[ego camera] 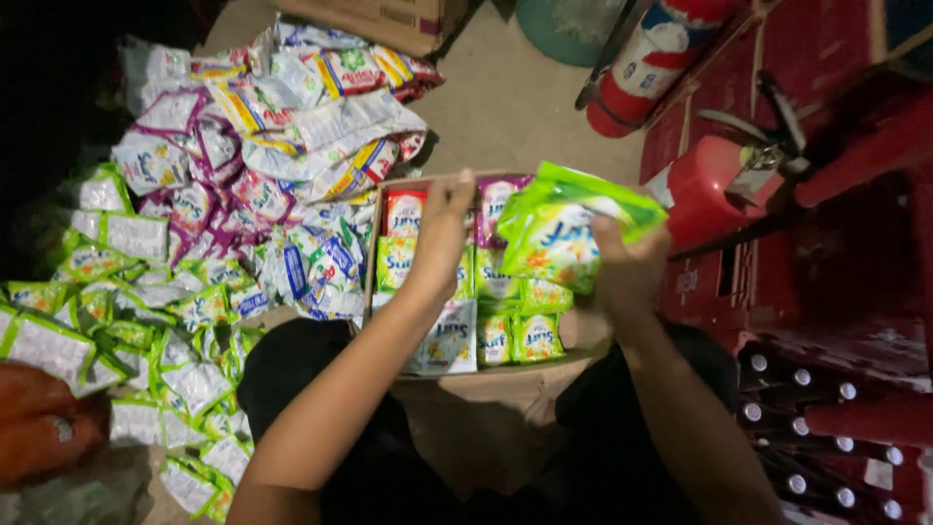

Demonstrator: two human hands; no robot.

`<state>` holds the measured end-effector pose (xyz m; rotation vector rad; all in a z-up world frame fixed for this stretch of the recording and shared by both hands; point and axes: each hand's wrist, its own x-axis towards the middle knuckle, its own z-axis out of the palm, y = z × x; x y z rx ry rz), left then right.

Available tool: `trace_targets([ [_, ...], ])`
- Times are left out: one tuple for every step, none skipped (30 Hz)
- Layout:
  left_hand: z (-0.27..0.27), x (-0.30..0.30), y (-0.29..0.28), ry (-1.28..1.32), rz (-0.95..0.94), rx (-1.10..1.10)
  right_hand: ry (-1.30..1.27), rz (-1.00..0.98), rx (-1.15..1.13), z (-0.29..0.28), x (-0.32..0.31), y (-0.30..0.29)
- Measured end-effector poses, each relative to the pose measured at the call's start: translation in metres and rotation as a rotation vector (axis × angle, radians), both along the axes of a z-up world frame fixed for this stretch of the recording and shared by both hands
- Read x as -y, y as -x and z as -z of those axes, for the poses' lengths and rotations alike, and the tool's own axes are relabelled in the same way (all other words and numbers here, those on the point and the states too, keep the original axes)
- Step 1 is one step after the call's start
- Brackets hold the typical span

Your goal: Organizing small detergent packets into a cardboard box.

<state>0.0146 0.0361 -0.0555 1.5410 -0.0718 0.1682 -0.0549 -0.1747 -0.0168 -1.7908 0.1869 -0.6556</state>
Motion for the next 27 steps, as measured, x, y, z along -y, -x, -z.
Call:
trace_targets([
  [0.004, 0.001, -0.006, 0.000, 0.003, 0.011, 0.000, 0.003, 0.011, -0.004, 0.004, 0.006],
  [0.009, 0.000, -0.010, 0.186, 0.222, -0.356, 0.163, -0.079, 0.170, -0.007, 0.007, 0.012],
  [0.015, -0.001, -0.015, 0.372, 0.445, -0.720, 0.326, -0.159, 0.328, -0.010, 0.009, 0.018],
  [0.016, 0.004, -0.013, 0.376, 0.436, -0.716, 0.325, -0.169, 0.332, -0.019, 0.004, 0.023],
  [0.017, 0.009, -0.012, 0.528, 0.514, -0.906, 0.390, -0.201, 0.369, -0.028, -0.002, 0.028],
  [0.020, 0.014, -0.010, 0.685, 0.591, -1.099, 0.455, -0.233, 0.403, -0.036, -0.007, 0.034],
  [0.024, 0.014, -0.013, 0.692, 0.584, -1.096, 0.455, -0.243, 0.404, -0.031, -0.010, 0.034],
  [0.030, 0.015, -0.013, 0.916, 0.696, -0.927, 0.346, -0.418, 0.434, -0.026, -0.013, 0.038],
  [0.037, 0.016, -0.014, 1.132, 0.798, -0.739, 0.233, -0.590, 0.462, -0.020, -0.015, 0.041],
  [0.016, 0.011, -0.012, 1.134, 0.794, -0.744, 0.229, -0.591, 0.457, -0.010, -0.017, 0.043],
  [-0.004, 0.007, -0.010, 1.041, 0.739, -0.736, 0.258, -0.683, 0.524, 0.000, -0.019, 0.044],
  [-0.024, 0.003, -0.008, 0.952, 0.683, -0.728, 0.285, -0.777, 0.590, 0.009, -0.021, 0.046],
  [-0.028, 0.000, -0.006, 0.955, 0.678, -0.733, 0.282, -0.779, 0.584, 0.008, -0.022, 0.046],
  [-0.033, -0.002, -0.005, 0.895, 0.686, -0.573, 0.319, -0.849, 0.592, 0.006, -0.021, 0.044],
  [-0.039, -0.004, -0.005, 0.832, 0.688, -0.414, 0.356, -0.919, 0.600, 0.003, -0.021, 0.043],
  [-0.043, -0.003, -0.004, 0.833, 0.690, -0.411, 0.359, -0.920, 0.601, 0.001, -0.023, 0.048],
  [-0.047, -0.003, -0.002, 0.767, 0.646, -0.372, 0.204, -0.836, 0.408, -0.001, -0.025, 0.054],
  [-0.052, -0.002, -0.001, 0.700, 0.604, -0.327, 0.056, -0.746, 0.220, -0.004, -0.026, 0.058],
  [-0.050, 0.000, 0.002, 0.700, 0.608, -0.319, 0.061, -0.745, 0.226, 0.005, -0.018, 0.054],
  [-0.049, 0.001, 0.004, 0.656, 0.601, -0.287, 0.108, -0.642, 0.200, 0.013, -0.010, 0.048],
  [-0.047, 0.003, 0.005, 0.613, 0.593, -0.254, 0.153, -0.537, 0.173, 0.022, -0.002, 0.042],
  [-0.051, 0.002, 0.008, 0.610, 0.598, -0.246, 0.156, -0.535, 0.182, 0.014, -0.004, 0.033],
  [-0.054, 0.002, 0.010, 0.549, 0.622, -0.197, 0.219, -0.482, 0.277, 0.006, -0.006, 0.024],
  [-0.056, 0.001, 0.015, 0.489, 0.644, -0.158, 0.279, -0.430, 0.364, 0.000, -0.009, 0.019],
  [-0.056, 0.002, 0.015, 0.487, 0.647, -0.159, 0.278, -0.426, 0.364, -0.023, -0.023, 0.018],
  [-0.054, 0.003, 0.018, 0.453, 0.680, -0.088, 0.124, -0.414, 0.296, -0.046, -0.037, 0.018],
  [-0.052, 0.004, 0.020, 0.418, 0.713, -0.017, -0.030, -0.400, 0.228, -0.068, -0.051, 0.018],
])
